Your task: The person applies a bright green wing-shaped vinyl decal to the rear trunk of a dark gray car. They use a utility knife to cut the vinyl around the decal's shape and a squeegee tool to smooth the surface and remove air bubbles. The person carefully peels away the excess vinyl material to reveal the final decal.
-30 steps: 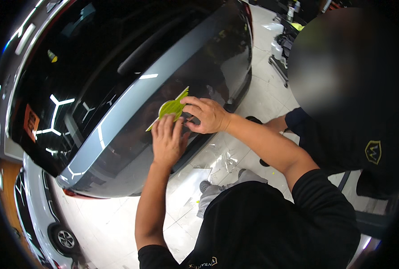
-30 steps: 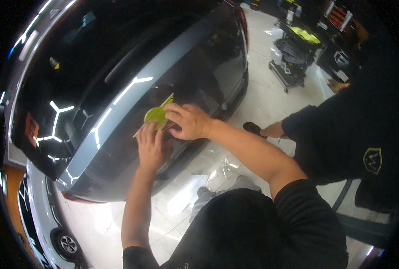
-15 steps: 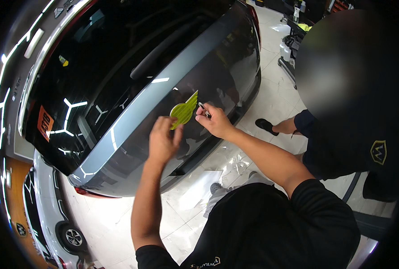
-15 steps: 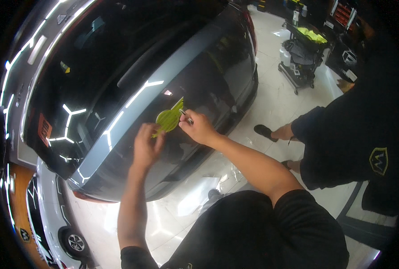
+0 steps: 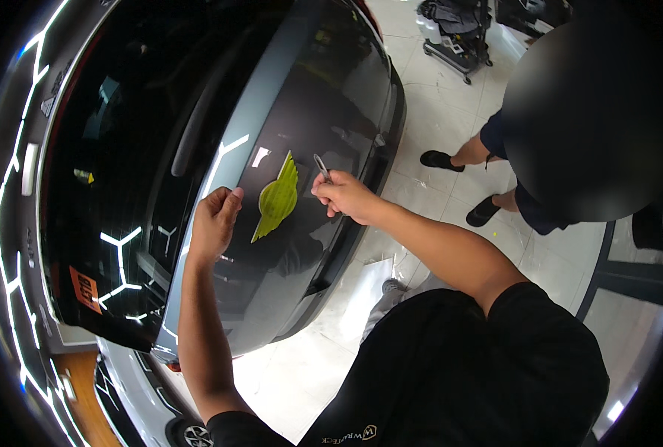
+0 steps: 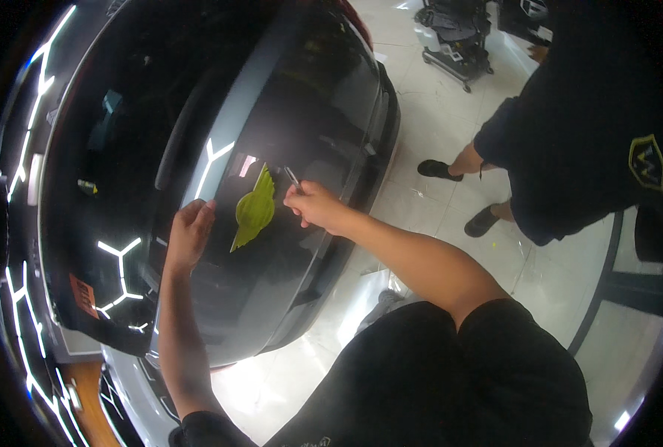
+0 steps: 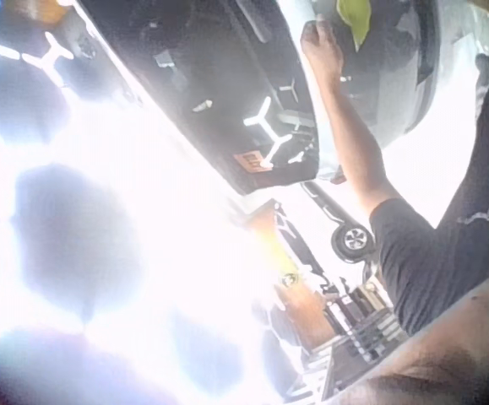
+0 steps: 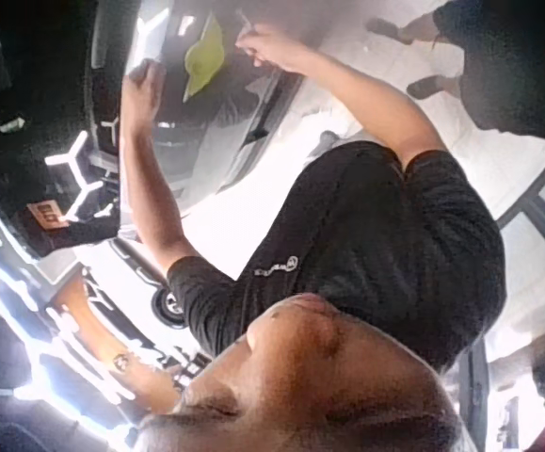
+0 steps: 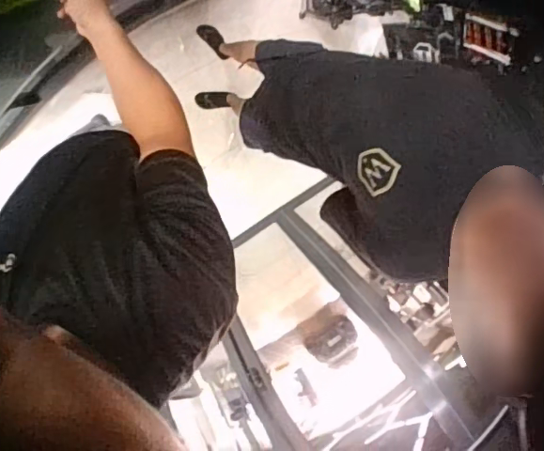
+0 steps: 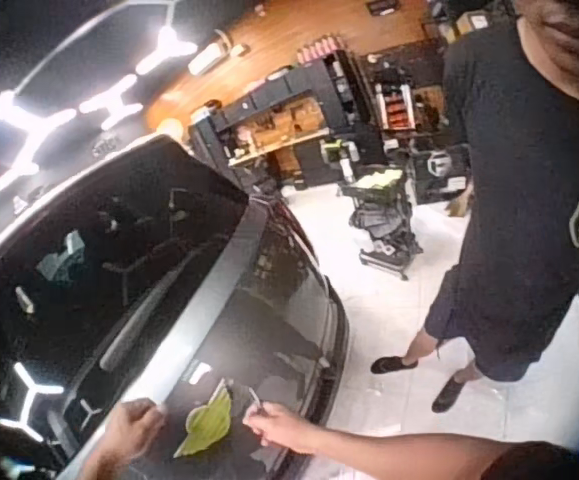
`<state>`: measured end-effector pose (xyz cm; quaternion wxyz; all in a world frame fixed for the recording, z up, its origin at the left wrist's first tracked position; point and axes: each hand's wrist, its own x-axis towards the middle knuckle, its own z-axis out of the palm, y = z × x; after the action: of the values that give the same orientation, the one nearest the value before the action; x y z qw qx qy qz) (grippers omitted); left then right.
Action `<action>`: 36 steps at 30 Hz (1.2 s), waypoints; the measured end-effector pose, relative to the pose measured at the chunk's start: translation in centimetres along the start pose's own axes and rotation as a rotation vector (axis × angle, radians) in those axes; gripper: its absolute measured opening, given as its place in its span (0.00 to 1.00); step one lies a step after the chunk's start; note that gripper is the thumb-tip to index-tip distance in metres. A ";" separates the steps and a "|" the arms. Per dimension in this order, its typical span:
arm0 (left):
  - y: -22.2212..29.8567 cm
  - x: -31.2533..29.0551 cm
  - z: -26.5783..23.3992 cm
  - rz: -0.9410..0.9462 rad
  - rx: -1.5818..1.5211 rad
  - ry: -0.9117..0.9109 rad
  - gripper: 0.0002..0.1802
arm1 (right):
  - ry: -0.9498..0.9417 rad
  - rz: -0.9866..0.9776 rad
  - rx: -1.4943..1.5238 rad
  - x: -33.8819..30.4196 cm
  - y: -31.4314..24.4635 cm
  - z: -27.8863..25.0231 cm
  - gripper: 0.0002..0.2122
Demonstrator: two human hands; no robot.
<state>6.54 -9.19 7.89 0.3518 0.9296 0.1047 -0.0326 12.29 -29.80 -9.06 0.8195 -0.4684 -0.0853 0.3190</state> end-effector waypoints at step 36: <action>1.0 -1.5 -4.9 -0.018 -0.537 -0.196 0.19 | -0.166 -0.057 -0.183 -4.6 -0.6 0.6 0.11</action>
<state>5.27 -6.94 12.47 0.5936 0.7946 0.0834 -0.0966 8.69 -32.39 -7.48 0.7721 -0.5106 -0.1949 0.3243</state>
